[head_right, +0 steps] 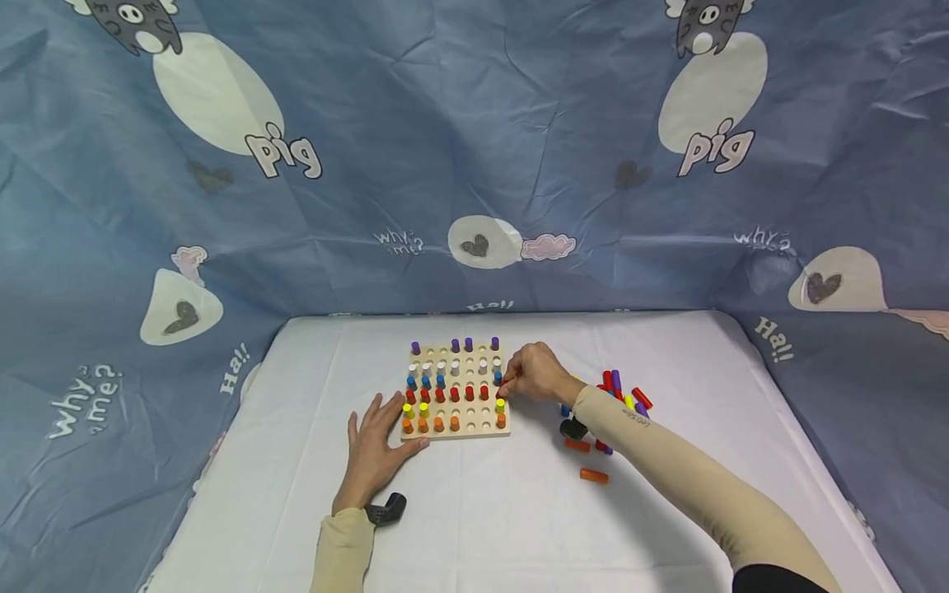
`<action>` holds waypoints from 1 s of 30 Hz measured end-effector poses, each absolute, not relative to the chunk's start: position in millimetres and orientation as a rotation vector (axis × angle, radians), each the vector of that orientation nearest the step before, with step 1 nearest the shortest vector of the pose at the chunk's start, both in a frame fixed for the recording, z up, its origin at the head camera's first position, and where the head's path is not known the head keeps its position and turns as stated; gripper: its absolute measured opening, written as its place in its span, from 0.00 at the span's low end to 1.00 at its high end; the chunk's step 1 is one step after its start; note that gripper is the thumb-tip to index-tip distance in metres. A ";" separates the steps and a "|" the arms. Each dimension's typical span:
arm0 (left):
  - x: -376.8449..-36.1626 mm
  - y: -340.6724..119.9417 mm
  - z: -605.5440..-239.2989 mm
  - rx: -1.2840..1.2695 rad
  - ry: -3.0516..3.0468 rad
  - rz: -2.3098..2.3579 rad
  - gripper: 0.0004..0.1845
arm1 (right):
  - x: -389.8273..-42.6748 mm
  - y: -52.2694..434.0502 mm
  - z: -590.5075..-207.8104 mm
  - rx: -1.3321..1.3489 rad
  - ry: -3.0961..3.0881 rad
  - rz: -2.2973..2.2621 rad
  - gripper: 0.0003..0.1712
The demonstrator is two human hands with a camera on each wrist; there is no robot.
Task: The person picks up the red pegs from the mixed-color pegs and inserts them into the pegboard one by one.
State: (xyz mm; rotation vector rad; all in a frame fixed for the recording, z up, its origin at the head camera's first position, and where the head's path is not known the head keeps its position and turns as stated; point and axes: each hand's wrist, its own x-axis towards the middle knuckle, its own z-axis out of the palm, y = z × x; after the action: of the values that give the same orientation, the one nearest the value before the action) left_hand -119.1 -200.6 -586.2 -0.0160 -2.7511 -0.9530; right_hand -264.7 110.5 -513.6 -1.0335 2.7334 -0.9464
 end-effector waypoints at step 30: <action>-119.2 -201.3 -588.6 -0.014 -2.750 -0.944 0.47 | -257.6 103.4 -513.6 -1.308 2.805 -0.635 0.06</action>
State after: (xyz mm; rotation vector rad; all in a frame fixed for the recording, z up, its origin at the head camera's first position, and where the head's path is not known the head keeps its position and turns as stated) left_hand -119.2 -201.3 -588.6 -0.0142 -2.7499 -0.9439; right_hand -257.6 103.4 -513.6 -1.3082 2.8048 -0.6351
